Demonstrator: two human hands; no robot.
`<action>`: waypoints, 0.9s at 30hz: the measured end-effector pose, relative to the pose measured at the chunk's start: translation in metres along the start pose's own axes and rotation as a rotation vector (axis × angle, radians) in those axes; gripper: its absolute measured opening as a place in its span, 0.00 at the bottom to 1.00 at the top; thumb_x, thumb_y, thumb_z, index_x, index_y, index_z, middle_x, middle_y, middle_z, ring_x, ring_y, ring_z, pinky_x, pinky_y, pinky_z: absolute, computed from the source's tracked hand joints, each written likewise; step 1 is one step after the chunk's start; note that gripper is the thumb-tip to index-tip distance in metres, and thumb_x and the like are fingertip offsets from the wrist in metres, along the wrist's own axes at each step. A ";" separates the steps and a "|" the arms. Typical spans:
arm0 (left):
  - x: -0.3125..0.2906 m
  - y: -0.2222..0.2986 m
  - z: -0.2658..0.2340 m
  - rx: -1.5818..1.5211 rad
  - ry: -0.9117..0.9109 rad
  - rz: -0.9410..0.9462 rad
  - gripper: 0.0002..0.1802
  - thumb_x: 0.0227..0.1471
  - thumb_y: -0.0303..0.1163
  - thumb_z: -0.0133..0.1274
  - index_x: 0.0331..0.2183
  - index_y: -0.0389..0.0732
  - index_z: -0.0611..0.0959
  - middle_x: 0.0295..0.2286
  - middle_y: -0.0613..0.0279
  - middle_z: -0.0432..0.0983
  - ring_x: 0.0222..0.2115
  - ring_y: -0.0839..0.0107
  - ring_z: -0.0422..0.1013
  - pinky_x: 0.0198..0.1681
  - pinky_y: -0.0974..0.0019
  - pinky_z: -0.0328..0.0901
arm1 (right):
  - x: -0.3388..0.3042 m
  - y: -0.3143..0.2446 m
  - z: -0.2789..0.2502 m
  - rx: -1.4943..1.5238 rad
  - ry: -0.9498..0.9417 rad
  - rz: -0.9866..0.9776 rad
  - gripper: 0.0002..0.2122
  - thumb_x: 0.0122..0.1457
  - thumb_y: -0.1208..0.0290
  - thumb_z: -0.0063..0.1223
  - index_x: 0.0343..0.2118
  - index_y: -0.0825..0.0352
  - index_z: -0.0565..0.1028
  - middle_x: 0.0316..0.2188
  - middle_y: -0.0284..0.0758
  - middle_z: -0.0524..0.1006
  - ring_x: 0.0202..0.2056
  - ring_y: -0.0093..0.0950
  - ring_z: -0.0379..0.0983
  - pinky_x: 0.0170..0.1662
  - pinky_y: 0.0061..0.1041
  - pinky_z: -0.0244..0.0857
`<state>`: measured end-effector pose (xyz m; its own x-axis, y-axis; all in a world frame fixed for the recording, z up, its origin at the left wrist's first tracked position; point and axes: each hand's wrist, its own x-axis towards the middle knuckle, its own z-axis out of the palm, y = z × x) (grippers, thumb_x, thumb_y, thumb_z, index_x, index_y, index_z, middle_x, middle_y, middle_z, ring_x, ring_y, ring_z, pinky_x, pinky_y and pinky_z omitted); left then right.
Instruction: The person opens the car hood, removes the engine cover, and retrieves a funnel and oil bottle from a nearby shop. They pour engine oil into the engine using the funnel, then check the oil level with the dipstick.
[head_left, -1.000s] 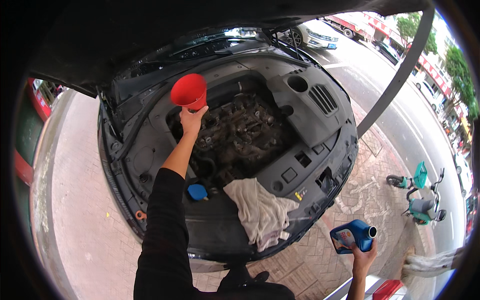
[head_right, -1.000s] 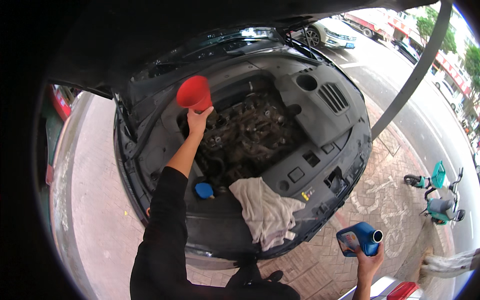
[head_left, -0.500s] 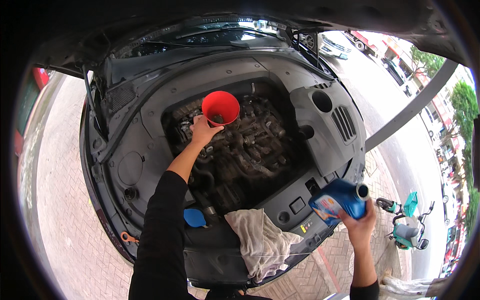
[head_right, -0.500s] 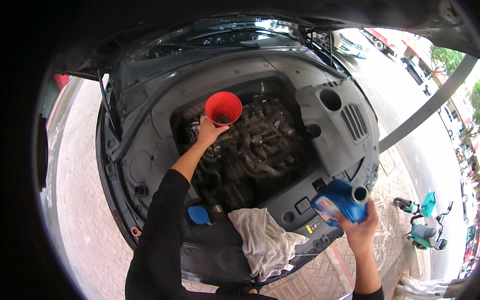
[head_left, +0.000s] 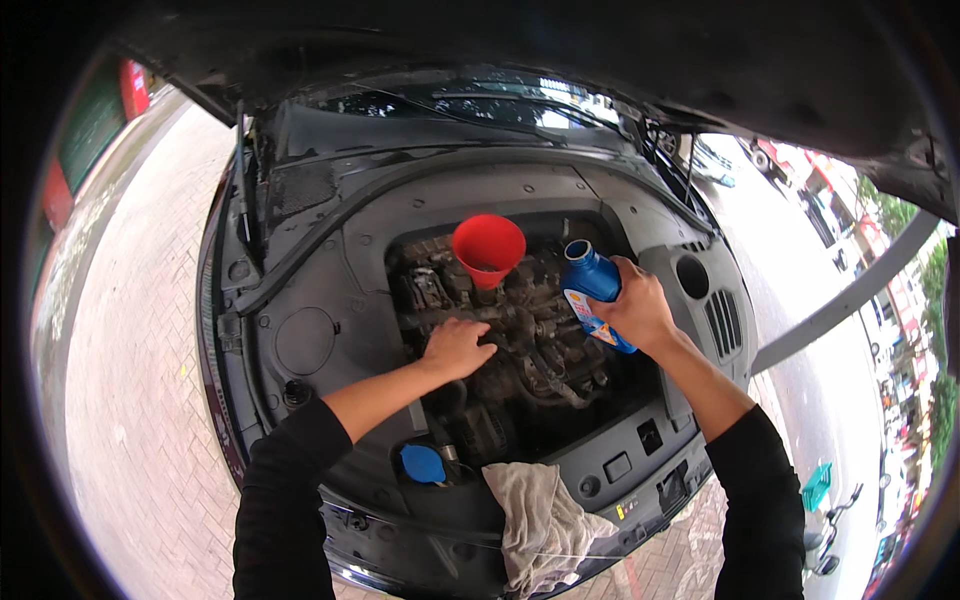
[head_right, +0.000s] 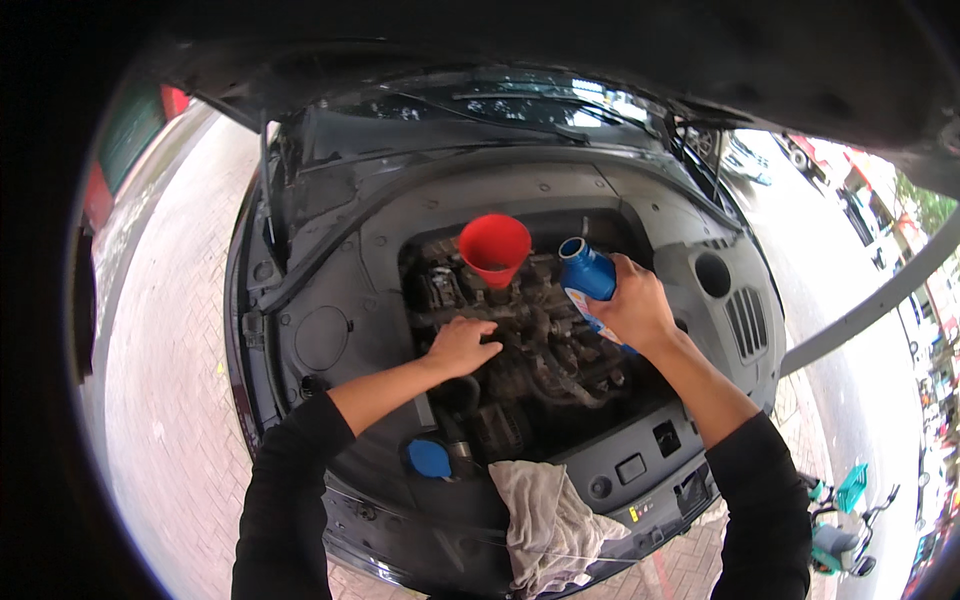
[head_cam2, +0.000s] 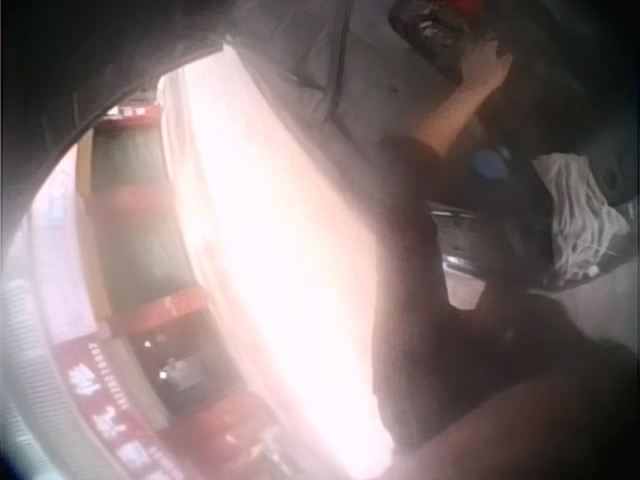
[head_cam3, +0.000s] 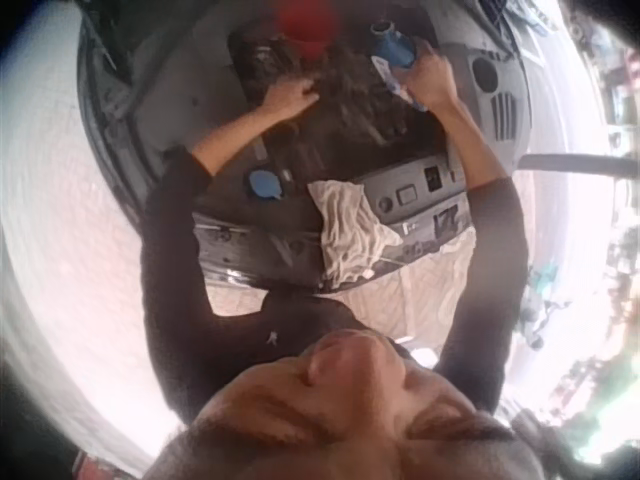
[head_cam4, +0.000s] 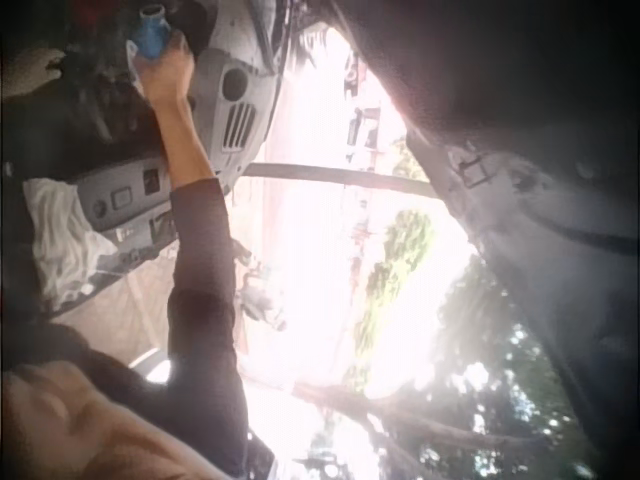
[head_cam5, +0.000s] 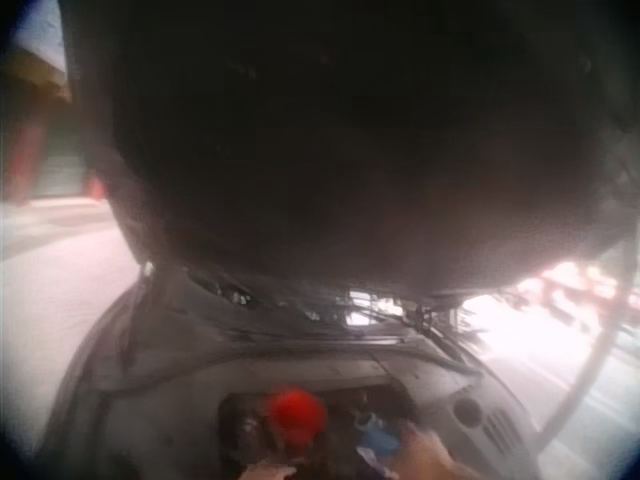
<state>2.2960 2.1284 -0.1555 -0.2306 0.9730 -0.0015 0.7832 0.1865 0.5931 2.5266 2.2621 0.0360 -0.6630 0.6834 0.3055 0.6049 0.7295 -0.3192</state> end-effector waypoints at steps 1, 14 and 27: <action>-0.001 -0.001 -0.004 -0.069 0.058 -0.018 0.28 0.53 0.47 0.59 0.51 0.41 0.81 0.45 0.56 0.81 0.51 0.53 0.72 0.56 0.54 0.65 | 0.012 -0.004 0.004 -0.018 -0.011 -0.028 0.28 0.45 0.65 0.67 0.48 0.76 0.73 0.40 0.53 0.79 0.42 0.50 0.78 0.46 0.40 0.73; 0.071 -0.042 -0.032 -0.408 0.569 0.096 0.38 0.51 0.28 0.62 0.63 0.45 0.69 0.57 0.54 0.69 0.60 0.53 0.60 0.64 0.53 0.54 | 0.078 -0.033 0.049 -0.465 -0.226 -0.030 0.23 0.48 0.64 0.68 0.42 0.72 0.73 0.39 0.50 0.80 0.41 0.48 0.80 0.46 0.41 0.75; 0.087 -0.034 -0.028 -0.497 0.542 0.214 0.29 0.59 0.37 0.56 0.61 0.46 0.72 0.53 0.62 0.73 0.60 0.59 0.59 0.59 0.48 0.53 | 0.091 -0.014 0.069 -0.944 -0.270 -0.228 0.20 0.48 0.69 0.65 0.43 0.71 0.74 0.38 0.42 0.80 0.39 0.38 0.82 0.41 0.34 0.76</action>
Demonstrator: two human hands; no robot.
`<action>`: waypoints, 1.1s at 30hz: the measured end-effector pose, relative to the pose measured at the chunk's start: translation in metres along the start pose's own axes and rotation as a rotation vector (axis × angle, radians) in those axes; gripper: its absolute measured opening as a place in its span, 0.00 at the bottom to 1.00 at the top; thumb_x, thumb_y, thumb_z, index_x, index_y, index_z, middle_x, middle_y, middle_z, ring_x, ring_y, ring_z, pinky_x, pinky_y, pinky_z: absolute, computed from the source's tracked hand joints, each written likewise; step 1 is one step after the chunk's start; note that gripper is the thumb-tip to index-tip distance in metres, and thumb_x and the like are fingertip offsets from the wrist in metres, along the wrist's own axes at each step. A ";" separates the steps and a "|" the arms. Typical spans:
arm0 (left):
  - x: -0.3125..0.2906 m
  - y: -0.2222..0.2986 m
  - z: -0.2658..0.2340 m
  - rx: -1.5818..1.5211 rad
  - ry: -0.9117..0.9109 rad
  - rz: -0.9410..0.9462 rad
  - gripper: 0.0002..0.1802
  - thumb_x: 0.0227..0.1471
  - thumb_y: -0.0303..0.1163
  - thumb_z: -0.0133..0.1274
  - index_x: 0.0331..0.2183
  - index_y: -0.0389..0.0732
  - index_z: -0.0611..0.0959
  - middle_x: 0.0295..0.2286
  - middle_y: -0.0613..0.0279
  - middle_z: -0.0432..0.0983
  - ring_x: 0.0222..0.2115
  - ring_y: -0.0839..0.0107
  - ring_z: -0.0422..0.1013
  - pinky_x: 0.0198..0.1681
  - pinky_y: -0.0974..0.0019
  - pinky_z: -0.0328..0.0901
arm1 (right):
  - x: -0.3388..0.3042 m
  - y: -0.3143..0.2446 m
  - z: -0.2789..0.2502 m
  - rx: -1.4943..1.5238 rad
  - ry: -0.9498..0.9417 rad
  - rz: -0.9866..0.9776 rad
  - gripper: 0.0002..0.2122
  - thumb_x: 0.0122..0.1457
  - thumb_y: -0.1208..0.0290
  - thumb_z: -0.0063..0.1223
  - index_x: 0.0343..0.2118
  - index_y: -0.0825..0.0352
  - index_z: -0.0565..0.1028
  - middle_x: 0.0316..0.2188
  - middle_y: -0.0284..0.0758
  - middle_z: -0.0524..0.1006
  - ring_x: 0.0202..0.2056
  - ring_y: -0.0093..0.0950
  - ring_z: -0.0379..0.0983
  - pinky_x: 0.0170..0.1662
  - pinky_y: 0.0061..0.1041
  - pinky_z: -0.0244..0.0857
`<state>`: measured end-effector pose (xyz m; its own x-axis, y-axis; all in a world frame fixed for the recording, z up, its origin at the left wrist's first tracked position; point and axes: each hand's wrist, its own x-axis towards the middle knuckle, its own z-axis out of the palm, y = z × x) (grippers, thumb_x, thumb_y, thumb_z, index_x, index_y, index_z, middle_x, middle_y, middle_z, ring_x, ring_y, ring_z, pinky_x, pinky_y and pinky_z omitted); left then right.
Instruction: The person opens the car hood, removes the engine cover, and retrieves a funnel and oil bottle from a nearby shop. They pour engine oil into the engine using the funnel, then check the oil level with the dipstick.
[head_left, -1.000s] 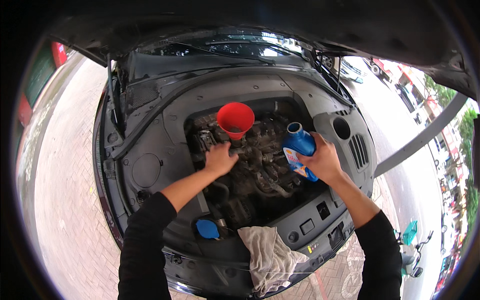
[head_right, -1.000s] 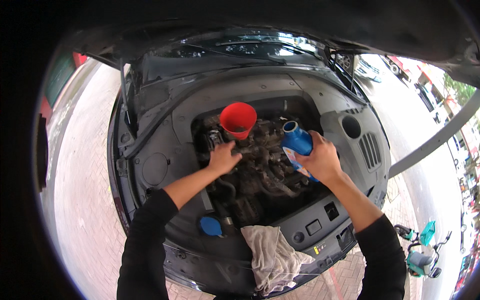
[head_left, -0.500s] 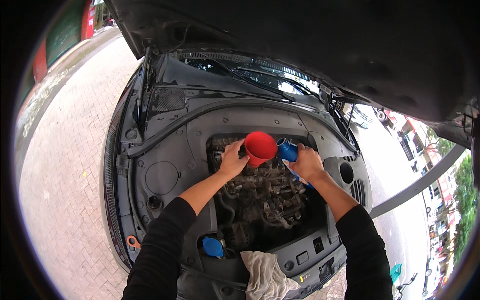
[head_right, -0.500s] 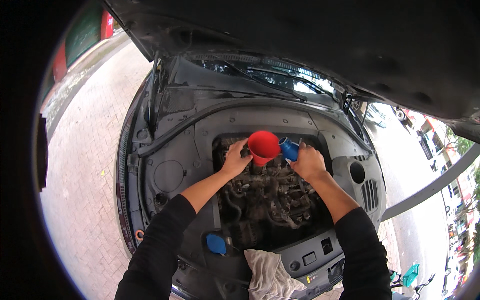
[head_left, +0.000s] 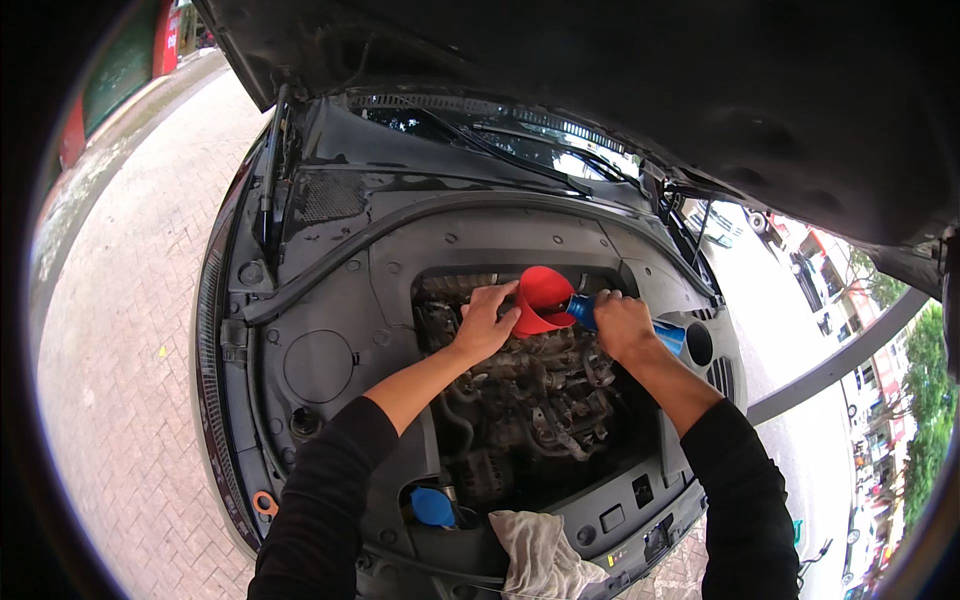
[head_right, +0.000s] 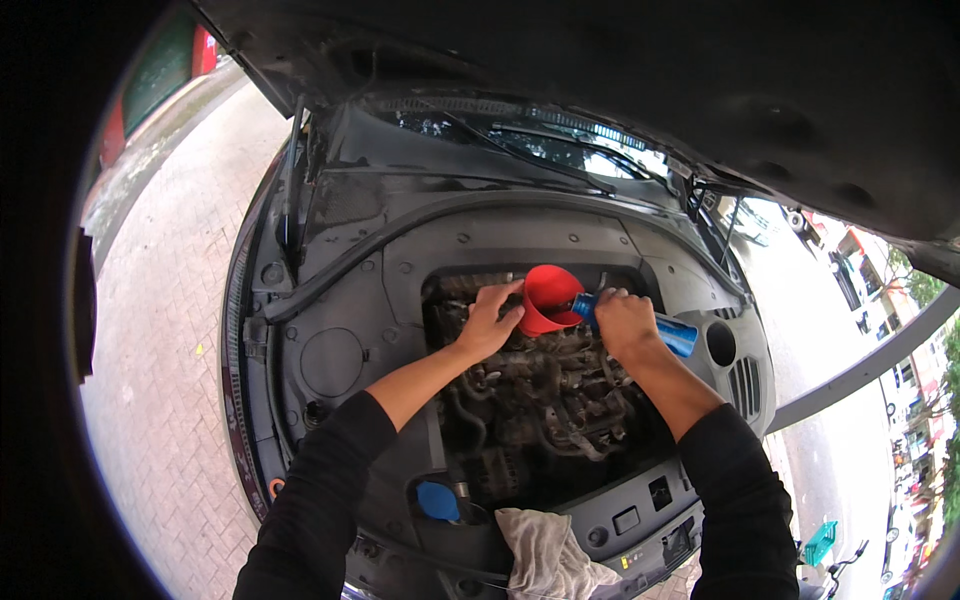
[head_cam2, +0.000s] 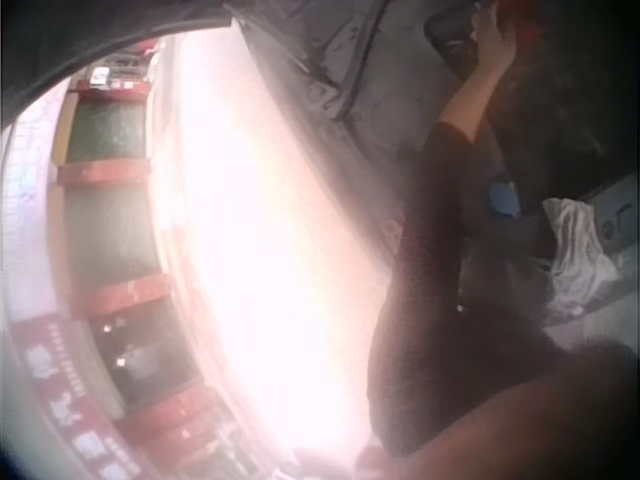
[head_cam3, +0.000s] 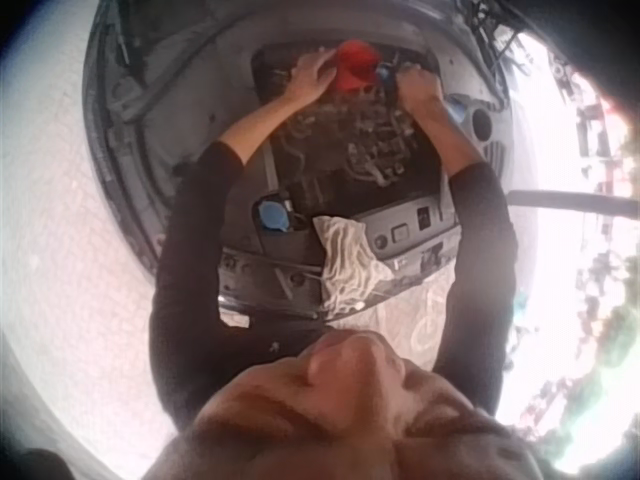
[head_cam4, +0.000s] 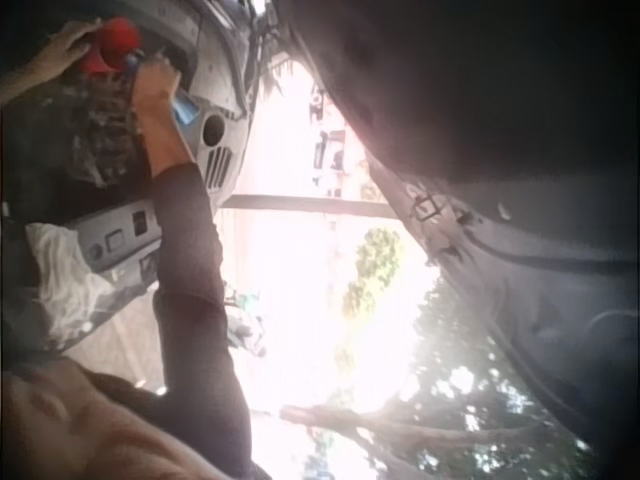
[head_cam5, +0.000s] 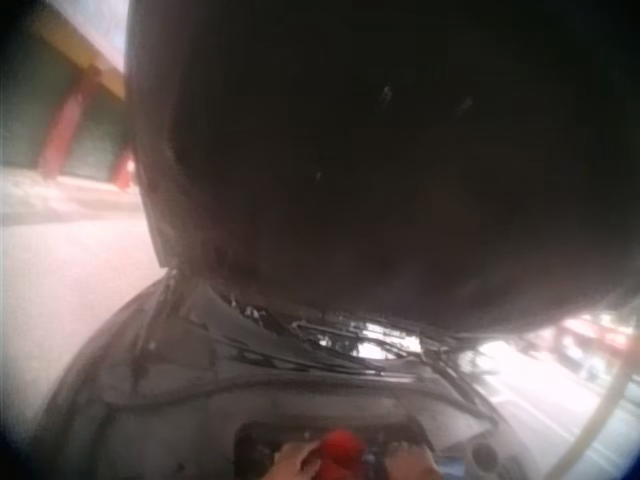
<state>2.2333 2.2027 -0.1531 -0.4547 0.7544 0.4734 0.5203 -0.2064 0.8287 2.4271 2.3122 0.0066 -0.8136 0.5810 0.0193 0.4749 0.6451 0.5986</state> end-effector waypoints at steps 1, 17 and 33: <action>0.001 0.002 0.001 0.002 0.006 -0.062 0.28 0.60 0.40 0.55 0.60 0.45 0.73 0.51 0.63 0.75 0.59 0.59 0.60 0.59 0.48 0.53 | 0.000 -0.002 0.000 -0.015 0.005 -0.001 0.17 0.49 0.71 0.63 0.42 0.70 0.75 0.38 0.41 0.80 0.39 0.37 0.82 0.40 0.33 0.76; 0.019 0.028 0.013 0.005 -0.005 -0.398 0.26 0.54 0.53 0.58 0.50 0.51 0.81 0.41 0.68 0.82 0.54 0.60 0.66 0.56 0.50 0.59 | 0.000 -0.013 0.000 -0.185 -0.003 -0.033 0.14 0.53 0.71 0.59 0.42 0.69 0.75 0.37 0.39 0.80 0.37 0.35 0.81 0.41 0.33 0.73; 0.020 0.028 0.016 0.019 -0.036 -0.424 0.26 0.55 0.54 0.57 0.52 0.53 0.80 0.42 0.69 0.81 0.54 0.59 0.64 0.53 0.42 0.57 | 0.000 -0.023 0.004 -0.292 0.154 -0.025 0.10 0.53 0.70 0.58 0.38 0.67 0.77 0.33 0.36 0.79 0.35 0.33 0.80 0.39 0.33 0.70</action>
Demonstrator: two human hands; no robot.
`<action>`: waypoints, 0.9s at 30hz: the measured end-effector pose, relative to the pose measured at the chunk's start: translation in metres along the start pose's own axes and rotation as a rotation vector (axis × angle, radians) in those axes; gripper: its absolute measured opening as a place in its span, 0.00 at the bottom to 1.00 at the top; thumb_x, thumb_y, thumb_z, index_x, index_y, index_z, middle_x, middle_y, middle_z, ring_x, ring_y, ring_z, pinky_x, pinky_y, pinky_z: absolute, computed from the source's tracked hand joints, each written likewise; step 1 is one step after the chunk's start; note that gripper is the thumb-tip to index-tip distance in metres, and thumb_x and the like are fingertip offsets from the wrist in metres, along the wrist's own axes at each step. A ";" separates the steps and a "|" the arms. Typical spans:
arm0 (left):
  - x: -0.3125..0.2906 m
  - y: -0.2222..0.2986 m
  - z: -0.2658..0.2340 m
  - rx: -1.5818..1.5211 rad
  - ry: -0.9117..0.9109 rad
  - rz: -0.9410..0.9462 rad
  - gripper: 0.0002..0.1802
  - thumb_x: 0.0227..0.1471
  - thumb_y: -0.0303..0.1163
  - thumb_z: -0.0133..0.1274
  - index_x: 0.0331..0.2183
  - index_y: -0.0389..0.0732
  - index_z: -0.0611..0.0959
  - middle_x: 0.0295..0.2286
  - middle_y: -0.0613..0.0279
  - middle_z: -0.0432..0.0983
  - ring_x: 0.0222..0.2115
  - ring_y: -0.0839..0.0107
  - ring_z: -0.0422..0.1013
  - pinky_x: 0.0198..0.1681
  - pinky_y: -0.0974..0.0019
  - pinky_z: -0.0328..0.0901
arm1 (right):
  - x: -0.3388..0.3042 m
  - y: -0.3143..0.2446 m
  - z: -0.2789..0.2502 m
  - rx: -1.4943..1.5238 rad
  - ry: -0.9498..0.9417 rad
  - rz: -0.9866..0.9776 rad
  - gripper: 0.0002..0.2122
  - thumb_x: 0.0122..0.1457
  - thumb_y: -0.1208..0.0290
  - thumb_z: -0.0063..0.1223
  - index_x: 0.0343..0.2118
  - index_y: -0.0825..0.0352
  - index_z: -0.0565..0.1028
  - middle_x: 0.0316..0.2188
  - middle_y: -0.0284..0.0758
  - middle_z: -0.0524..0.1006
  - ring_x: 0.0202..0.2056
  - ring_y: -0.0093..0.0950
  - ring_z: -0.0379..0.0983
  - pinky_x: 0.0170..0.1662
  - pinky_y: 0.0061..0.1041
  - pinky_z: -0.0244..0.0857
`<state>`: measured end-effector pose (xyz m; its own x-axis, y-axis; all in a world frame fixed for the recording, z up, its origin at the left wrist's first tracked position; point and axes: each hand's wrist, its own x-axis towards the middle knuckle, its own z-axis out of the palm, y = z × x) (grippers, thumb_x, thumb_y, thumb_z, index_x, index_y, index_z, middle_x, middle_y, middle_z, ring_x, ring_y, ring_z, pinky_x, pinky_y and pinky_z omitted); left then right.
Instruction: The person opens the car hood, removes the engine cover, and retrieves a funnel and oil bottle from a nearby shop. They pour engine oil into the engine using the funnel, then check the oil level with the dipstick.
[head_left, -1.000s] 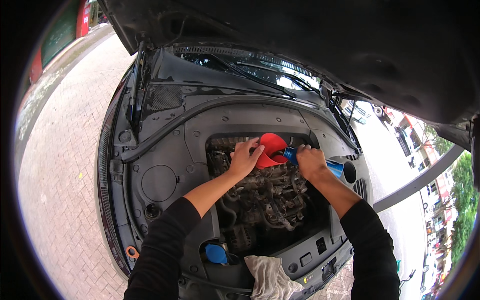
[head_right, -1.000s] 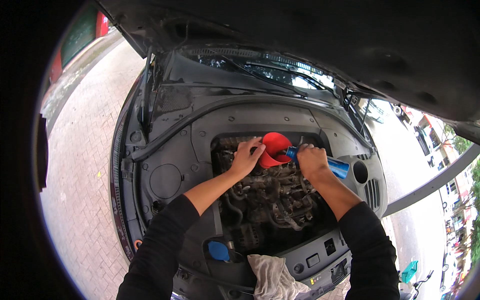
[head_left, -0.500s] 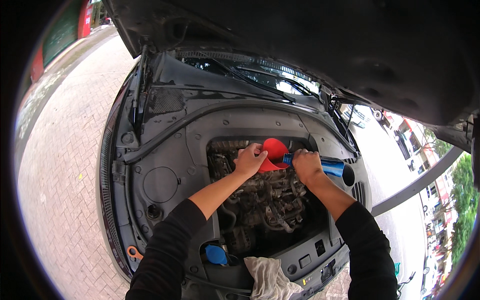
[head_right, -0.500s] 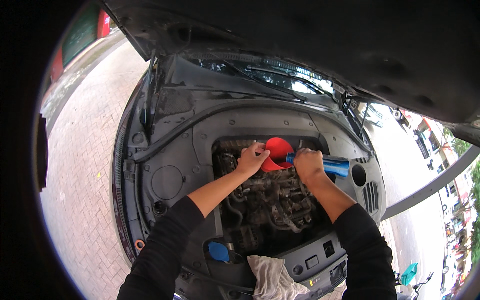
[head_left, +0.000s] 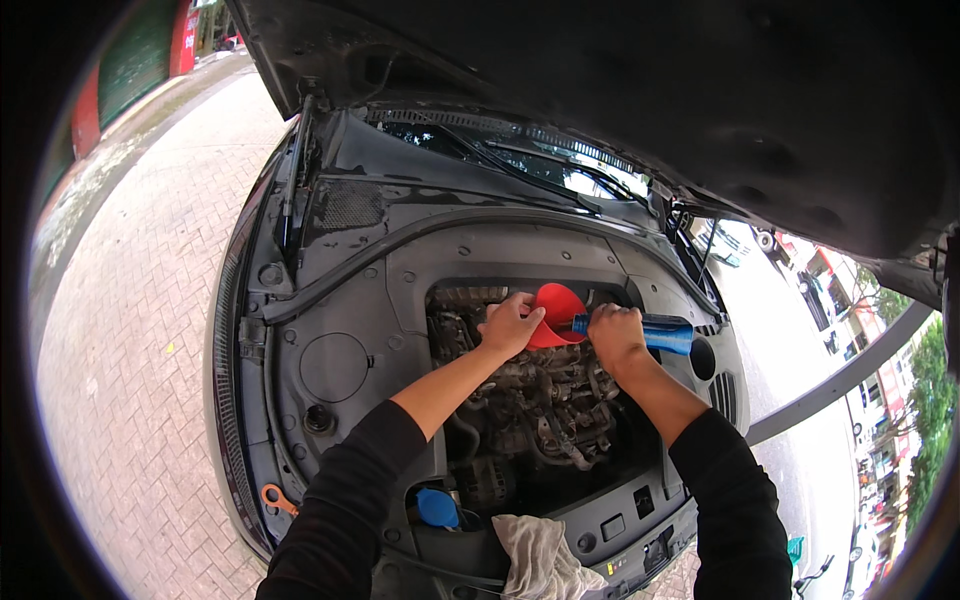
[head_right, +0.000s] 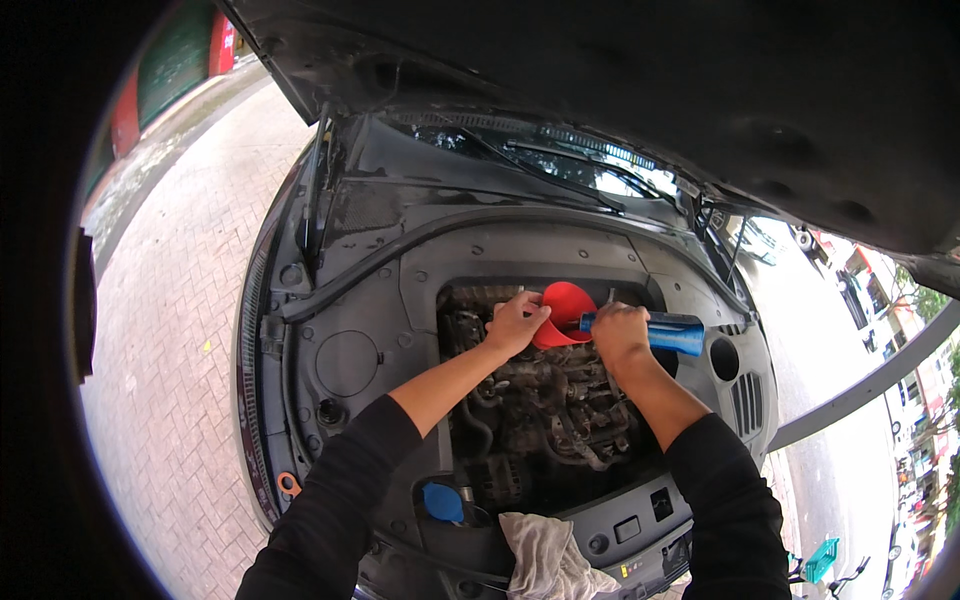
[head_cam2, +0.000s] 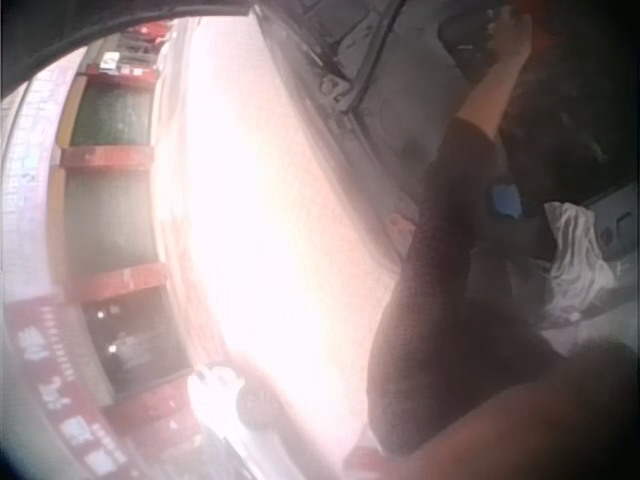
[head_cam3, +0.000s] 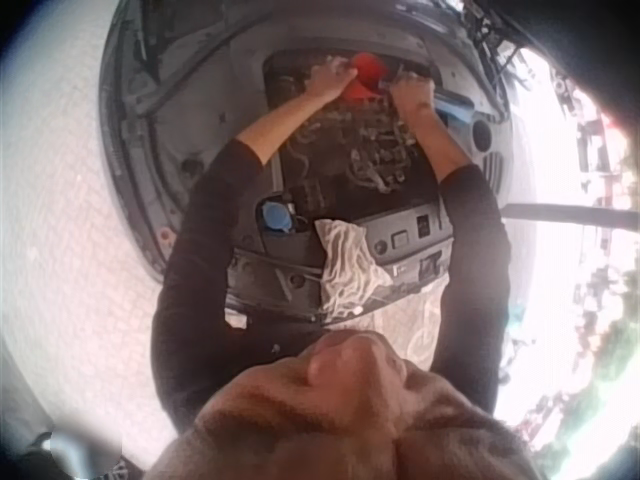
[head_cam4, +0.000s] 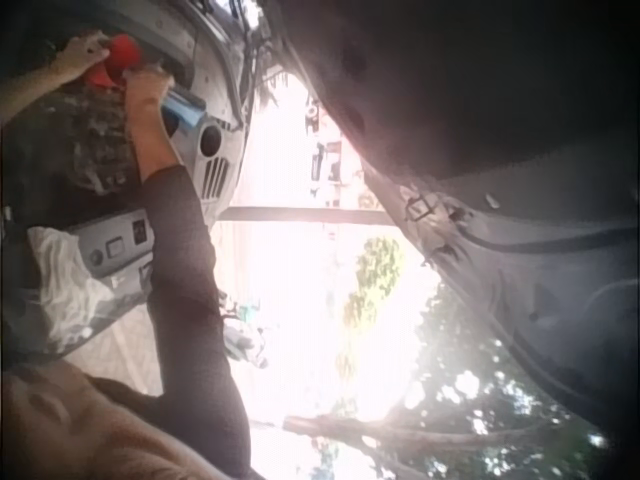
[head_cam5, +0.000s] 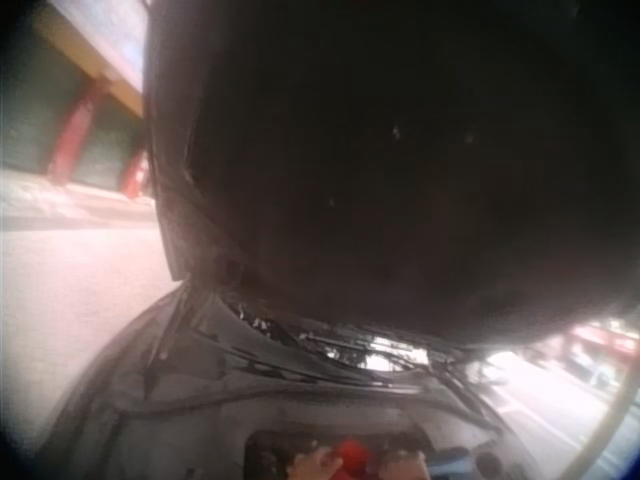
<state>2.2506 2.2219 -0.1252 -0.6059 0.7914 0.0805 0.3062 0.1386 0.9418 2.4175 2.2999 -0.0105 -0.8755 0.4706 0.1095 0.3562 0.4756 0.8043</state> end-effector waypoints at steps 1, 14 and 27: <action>0.000 0.000 0.000 0.010 -0.006 -0.010 0.26 0.55 0.54 0.57 0.52 0.53 0.80 0.42 0.69 0.81 0.54 0.59 0.64 0.54 0.42 0.56 | -0.001 0.000 0.000 0.006 0.000 -0.003 0.11 0.53 0.70 0.58 0.38 0.67 0.77 0.33 0.36 0.79 0.35 0.33 0.80 0.39 0.33 0.70; -0.001 0.001 0.000 0.011 -0.014 0.003 0.27 0.56 0.54 0.56 0.53 0.53 0.79 0.42 0.68 0.81 0.55 0.60 0.63 0.54 0.44 0.56 | -0.008 0.000 0.012 0.004 0.104 0.024 0.10 0.52 0.70 0.57 0.36 0.67 0.77 0.31 0.37 0.79 0.32 0.32 0.80 0.37 0.32 0.70; -0.005 0.010 -0.005 0.037 -0.064 -0.054 0.30 0.57 0.56 0.54 0.56 0.54 0.76 0.44 0.70 0.81 0.57 0.58 0.60 0.57 0.40 0.52 | -0.012 0.001 0.012 0.043 0.093 0.060 0.11 0.51 0.70 0.59 0.37 0.67 0.77 0.32 0.36 0.79 0.34 0.32 0.80 0.38 0.33 0.70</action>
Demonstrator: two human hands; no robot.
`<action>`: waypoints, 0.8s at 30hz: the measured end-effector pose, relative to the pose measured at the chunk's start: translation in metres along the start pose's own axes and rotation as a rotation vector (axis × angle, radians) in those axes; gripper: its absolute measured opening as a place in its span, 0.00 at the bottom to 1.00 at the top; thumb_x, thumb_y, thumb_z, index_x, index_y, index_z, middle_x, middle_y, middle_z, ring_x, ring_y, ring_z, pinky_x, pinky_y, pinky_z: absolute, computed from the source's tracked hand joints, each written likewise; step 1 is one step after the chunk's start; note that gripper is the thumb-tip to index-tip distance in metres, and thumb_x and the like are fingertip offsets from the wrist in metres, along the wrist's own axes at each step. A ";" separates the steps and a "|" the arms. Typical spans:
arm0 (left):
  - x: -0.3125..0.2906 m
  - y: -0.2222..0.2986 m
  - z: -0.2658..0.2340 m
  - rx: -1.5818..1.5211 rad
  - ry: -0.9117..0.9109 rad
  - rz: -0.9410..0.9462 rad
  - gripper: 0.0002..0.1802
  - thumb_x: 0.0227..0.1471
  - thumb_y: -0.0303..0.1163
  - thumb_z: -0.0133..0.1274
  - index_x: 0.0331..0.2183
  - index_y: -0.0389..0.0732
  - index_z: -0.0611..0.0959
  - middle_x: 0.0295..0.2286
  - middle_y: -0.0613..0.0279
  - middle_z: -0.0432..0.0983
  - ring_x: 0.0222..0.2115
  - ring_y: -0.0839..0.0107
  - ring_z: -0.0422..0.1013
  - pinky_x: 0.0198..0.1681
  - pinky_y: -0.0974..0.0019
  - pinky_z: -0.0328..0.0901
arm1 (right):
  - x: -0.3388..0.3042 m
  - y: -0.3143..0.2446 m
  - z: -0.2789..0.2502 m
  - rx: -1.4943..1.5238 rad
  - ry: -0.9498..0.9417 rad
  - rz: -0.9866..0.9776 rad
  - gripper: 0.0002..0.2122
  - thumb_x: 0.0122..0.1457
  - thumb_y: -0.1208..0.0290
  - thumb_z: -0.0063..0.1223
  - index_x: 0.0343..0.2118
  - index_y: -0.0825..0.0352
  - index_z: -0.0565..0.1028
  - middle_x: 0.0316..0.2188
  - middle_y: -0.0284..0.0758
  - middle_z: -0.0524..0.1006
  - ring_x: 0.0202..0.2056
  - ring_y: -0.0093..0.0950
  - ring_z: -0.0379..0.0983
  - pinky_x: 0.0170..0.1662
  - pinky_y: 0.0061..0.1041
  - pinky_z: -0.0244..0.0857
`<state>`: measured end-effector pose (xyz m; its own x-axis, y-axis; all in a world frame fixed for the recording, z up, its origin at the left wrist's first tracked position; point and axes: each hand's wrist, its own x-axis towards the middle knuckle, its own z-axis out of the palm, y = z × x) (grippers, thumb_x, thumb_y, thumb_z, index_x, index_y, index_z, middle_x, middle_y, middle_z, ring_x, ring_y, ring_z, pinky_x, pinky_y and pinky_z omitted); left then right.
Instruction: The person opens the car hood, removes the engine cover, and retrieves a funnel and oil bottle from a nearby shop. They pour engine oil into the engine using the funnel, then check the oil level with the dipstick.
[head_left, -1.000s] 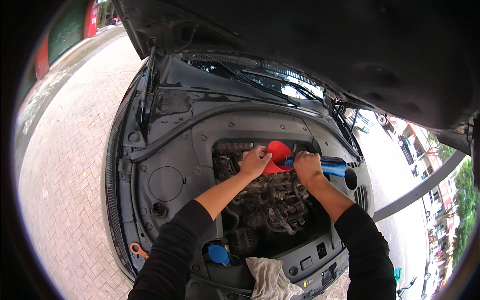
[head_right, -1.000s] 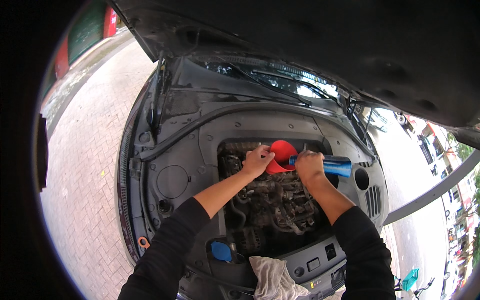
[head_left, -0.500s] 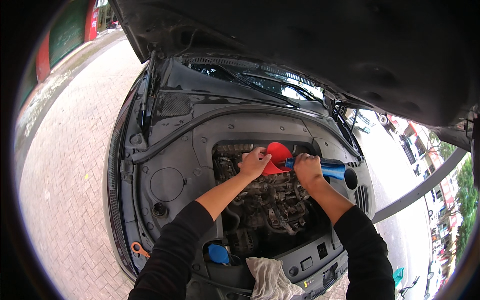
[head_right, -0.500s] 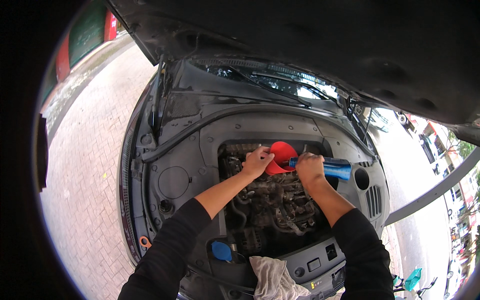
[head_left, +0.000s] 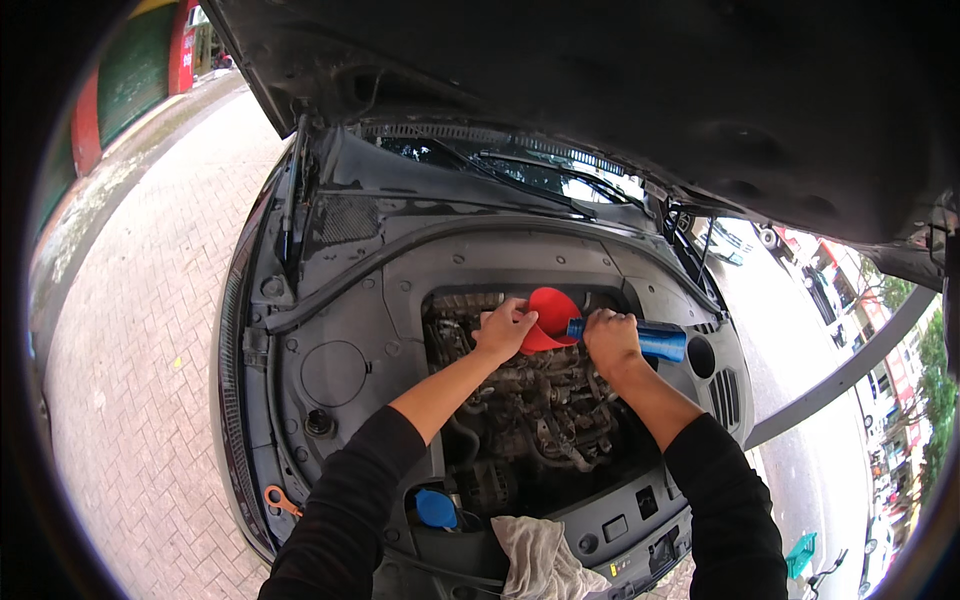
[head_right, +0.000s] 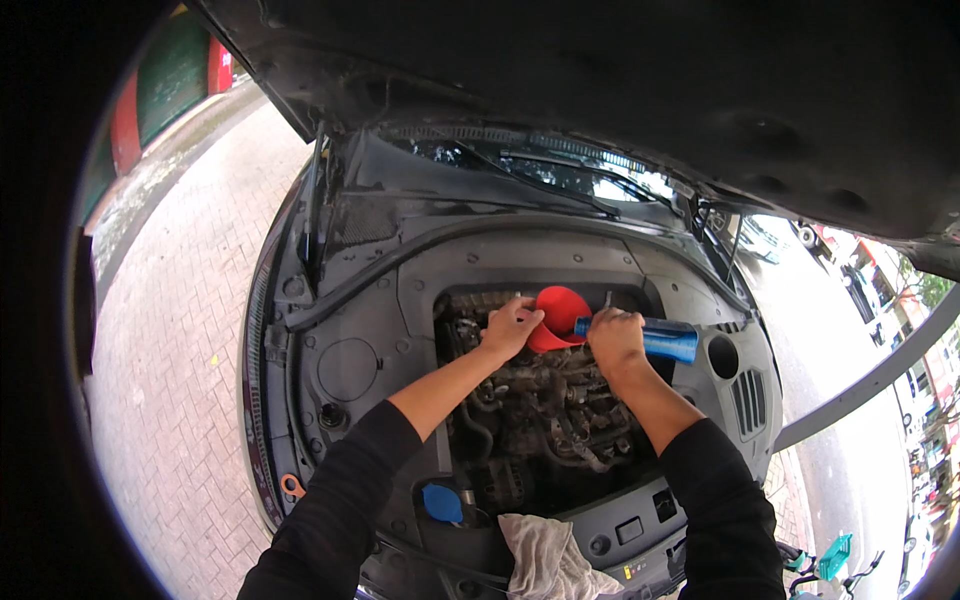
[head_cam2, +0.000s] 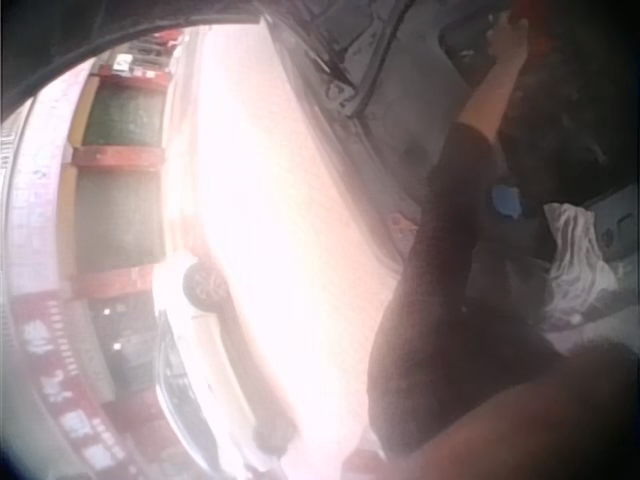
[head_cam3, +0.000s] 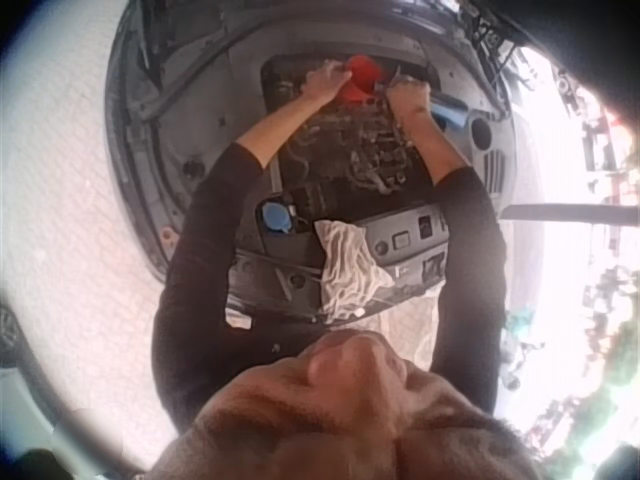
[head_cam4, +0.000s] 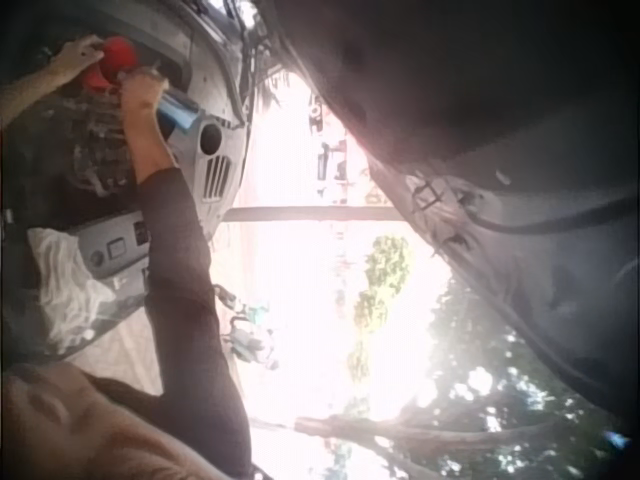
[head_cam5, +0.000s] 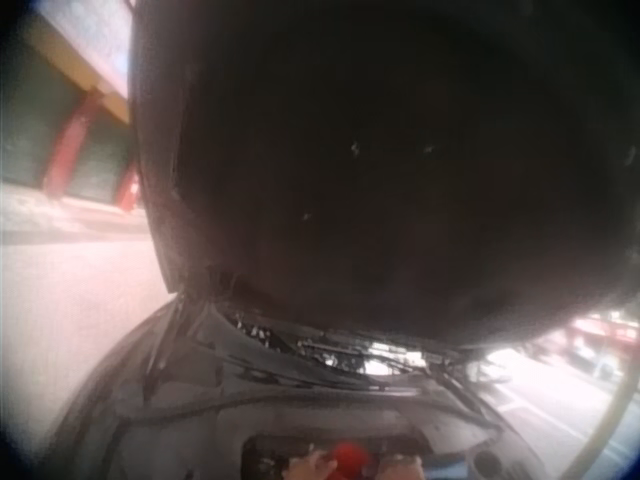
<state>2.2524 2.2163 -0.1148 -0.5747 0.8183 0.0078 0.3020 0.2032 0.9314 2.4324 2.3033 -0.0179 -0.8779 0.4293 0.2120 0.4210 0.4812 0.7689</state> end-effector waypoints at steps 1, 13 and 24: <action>0.000 0.000 0.000 0.003 -0.009 -0.002 0.30 0.57 0.57 0.54 0.57 0.54 0.76 0.44 0.70 0.81 0.57 0.58 0.60 0.57 0.40 0.52 | 0.000 0.000 0.000 0.002 -0.012 -0.002 0.11 0.51 0.70 0.59 0.37 0.67 0.77 0.33 0.36 0.79 0.34 0.32 0.80 0.38 0.33 0.70; 0.000 0.001 0.000 0.022 0.010 -0.011 0.29 0.57 0.57 0.55 0.55 0.56 0.77 0.43 0.71 0.82 0.57 0.58 0.62 0.54 0.41 0.55 | -0.002 0.003 0.008 0.091 -0.085 0.044 0.13 0.51 0.70 0.60 0.39 0.68 0.76 0.35 0.37 0.79 0.37 0.33 0.80 0.40 0.33 0.71; 0.001 0.000 0.000 -0.001 0.011 0.001 0.30 0.56 0.58 0.55 0.56 0.56 0.77 0.43 0.71 0.82 0.57 0.58 0.62 0.55 0.41 0.55 | -0.001 0.002 0.009 0.048 -0.021 0.017 0.12 0.51 0.70 0.59 0.38 0.67 0.76 0.33 0.37 0.79 0.35 0.33 0.80 0.38 0.33 0.70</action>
<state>2.2522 2.2173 -0.1151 -0.5829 0.8125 0.0132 0.3017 0.2013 0.9319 2.4365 2.3108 -0.0219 -0.8657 0.4534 0.2120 0.4468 0.5091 0.7356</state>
